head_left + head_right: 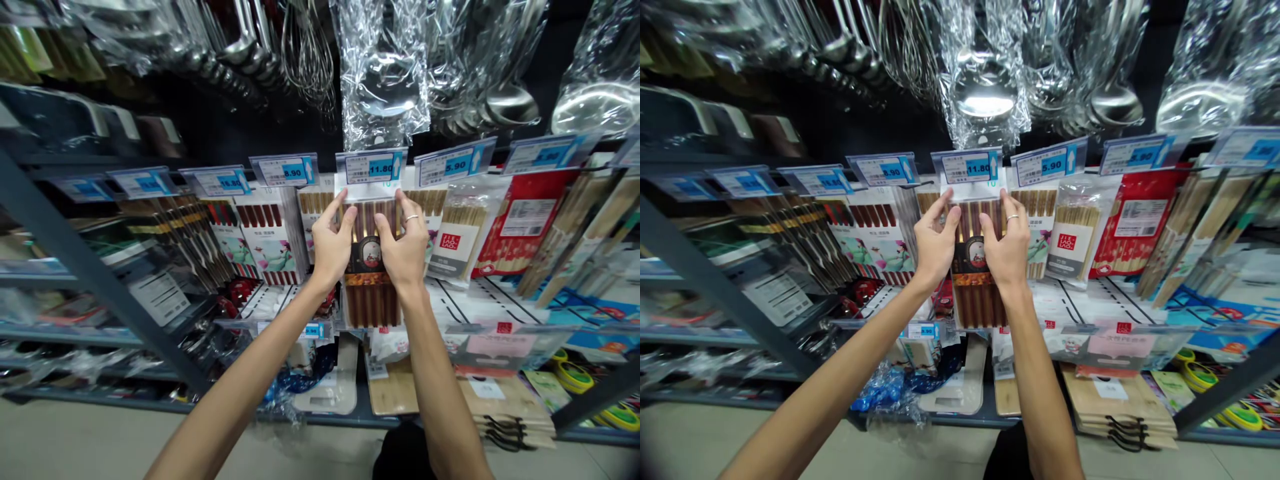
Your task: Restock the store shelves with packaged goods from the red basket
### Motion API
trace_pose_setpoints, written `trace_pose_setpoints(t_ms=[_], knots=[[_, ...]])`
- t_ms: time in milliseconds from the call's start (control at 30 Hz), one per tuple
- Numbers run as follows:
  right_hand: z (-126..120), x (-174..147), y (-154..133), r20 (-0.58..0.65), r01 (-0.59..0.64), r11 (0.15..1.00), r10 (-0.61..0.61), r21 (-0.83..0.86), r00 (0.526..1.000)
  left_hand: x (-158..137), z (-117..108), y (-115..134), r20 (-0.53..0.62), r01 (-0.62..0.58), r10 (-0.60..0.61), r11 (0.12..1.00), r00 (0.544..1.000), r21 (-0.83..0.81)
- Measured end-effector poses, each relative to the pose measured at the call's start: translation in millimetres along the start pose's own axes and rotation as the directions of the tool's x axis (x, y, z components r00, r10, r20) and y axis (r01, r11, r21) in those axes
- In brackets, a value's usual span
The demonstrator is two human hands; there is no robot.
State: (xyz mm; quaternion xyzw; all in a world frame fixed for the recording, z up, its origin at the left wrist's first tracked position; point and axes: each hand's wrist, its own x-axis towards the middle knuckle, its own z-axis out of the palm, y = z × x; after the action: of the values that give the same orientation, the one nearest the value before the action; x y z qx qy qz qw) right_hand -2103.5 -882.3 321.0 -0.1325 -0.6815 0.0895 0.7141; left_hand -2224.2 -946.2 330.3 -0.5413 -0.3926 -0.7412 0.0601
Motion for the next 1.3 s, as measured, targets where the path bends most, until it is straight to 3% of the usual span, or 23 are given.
trace_pose_setpoints(t_ms=[133, 300, 433, 567, 733, 833, 1000, 1133, 1200, 1300], knots=[[12.9, -2.0, 15.4, 0.035, -0.039, 0.997, 0.042, -0.068, 0.998, 6.6, -3.9, -17.7, 0.068, 0.007, -0.010, 0.999, 0.998, 0.044], [25.2, 7.2, 28.8, 0.139, -0.070, 0.981, 0.097, -0.181, 0.986, 20.4, -9.4, -39.6, 0.125, -0.104, 0.073, 0.958, 0.989, 0.267], [31.7, 7.5, 23.3, 0.244, -0.099, 0.929, 0.194, -0.356, 0.950, 29.5, -6.9, -49.9, 0.140, -0.137, 0.087, 0.904, 0.986, 0.404], [39.5, -18.0, 9.7, 0.289, -0.055, 0.874, 0.218, -0.482, 0.932, 33.9, -1.1, -57.2, 0.132, -0.110, 0.051, 0.865, 0.990, 0.489], [49.0, -54.5, 6.1, 0.454, 0.049, 0.814, 0.272, -0.579, 0.848, 41.5, 3.7, -67.4, 0.125, -0.075, 0.013, 0.856, 0.992, 0.511], [54.3, -59.9, 13.2, 0.484, 0.084, 0.798, 0.275, -0.597, 0.831, 51.7, 5.4, -71.9, 0.114, -0.037, -0.030, 0.842, 0.993, 0.538], [58.5, -59.5, 24.1, 0.487, 0.080, 0.815, 0.262, -0.575, 0.833, 52.6, 3.3, -75.2, 0.168, -0.009, -0.092, 0.853, 0.981, 0.522], [53.7, -70.9, 25.3, 0.504, 0.027, 0.874, 0.254, -0.485, 0.825, 28.0, -6.6, -71.4, 0.094, -0.042, 0.001, 0.900, 0.996, 0.433], [48.8, -75.6, 22.0, 0.474, -0.044, 0.934, 0.220, -0.355, 0.852, 17.1, -11.6, -63.5, 0.060, 0.016, -0.037, 0.948, 0.997, 0.317], [41.0, -66.1, 10.4, 0.296, -0.270, 0.963, 0.254, 0.013, 0.921, 13.8, -13.3, -40.8, 0.084, 0.216, -0.214, 0.976, 0.973, -0.014]])
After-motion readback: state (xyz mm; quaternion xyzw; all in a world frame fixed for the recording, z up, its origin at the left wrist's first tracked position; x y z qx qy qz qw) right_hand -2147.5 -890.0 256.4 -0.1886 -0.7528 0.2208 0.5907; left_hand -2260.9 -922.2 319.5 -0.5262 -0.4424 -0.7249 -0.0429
